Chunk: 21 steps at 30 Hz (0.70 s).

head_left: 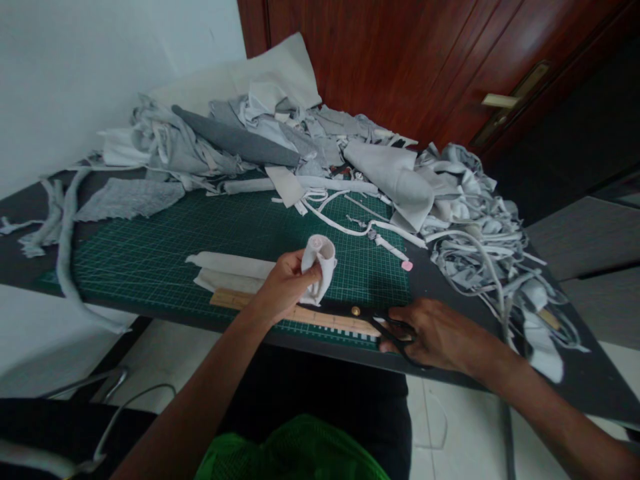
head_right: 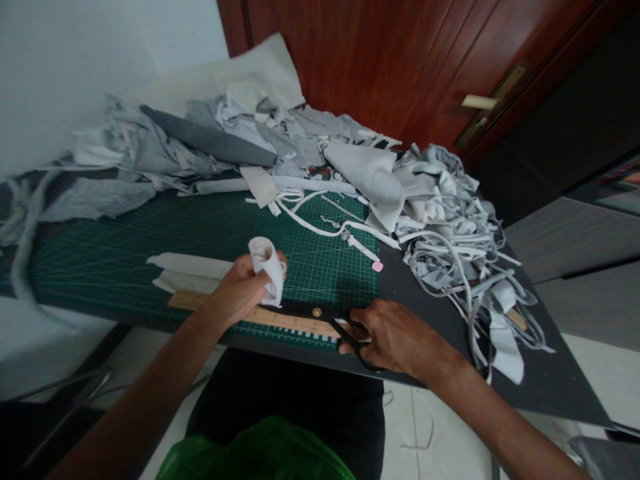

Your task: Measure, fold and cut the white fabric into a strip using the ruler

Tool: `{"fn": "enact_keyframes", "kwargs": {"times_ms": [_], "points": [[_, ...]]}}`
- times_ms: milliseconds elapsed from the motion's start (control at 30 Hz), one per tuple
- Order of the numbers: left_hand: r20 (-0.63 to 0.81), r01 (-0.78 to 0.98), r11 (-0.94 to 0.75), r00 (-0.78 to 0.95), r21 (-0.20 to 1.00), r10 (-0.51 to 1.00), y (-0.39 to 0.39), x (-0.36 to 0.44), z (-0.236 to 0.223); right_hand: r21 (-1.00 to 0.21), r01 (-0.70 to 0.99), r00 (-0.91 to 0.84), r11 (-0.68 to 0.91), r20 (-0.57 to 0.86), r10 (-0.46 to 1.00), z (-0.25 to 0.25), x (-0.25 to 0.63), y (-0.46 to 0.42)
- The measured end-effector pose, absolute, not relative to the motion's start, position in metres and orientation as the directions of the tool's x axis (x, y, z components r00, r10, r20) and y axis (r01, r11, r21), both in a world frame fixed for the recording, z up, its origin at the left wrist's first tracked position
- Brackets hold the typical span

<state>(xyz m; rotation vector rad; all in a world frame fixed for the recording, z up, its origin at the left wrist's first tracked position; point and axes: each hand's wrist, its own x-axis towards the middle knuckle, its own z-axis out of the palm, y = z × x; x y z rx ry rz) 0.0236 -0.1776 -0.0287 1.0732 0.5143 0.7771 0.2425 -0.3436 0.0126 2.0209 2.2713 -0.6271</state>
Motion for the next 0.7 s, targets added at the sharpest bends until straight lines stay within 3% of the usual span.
{"fn": "enact_keyframes", "kwargs": {"times_ms": [300, 700], "points": [[0.086, -0.527, 0.239, 0.519, 0.816, 0.85, -0.175, 0.022, -0.019, -0.225, 0.971, -0.148, 0.082, -0.293, 0.945, 0.018, 0.237, -0.344], [0.123, -0.519, 0.136, 0.435, 0.844, 0.892, -0.175, 0.023, -0.025, -0.159, 0.982, -0.137, 0.098, -0.258, 0.956, 0.021, 0.224, -0.35]]}}
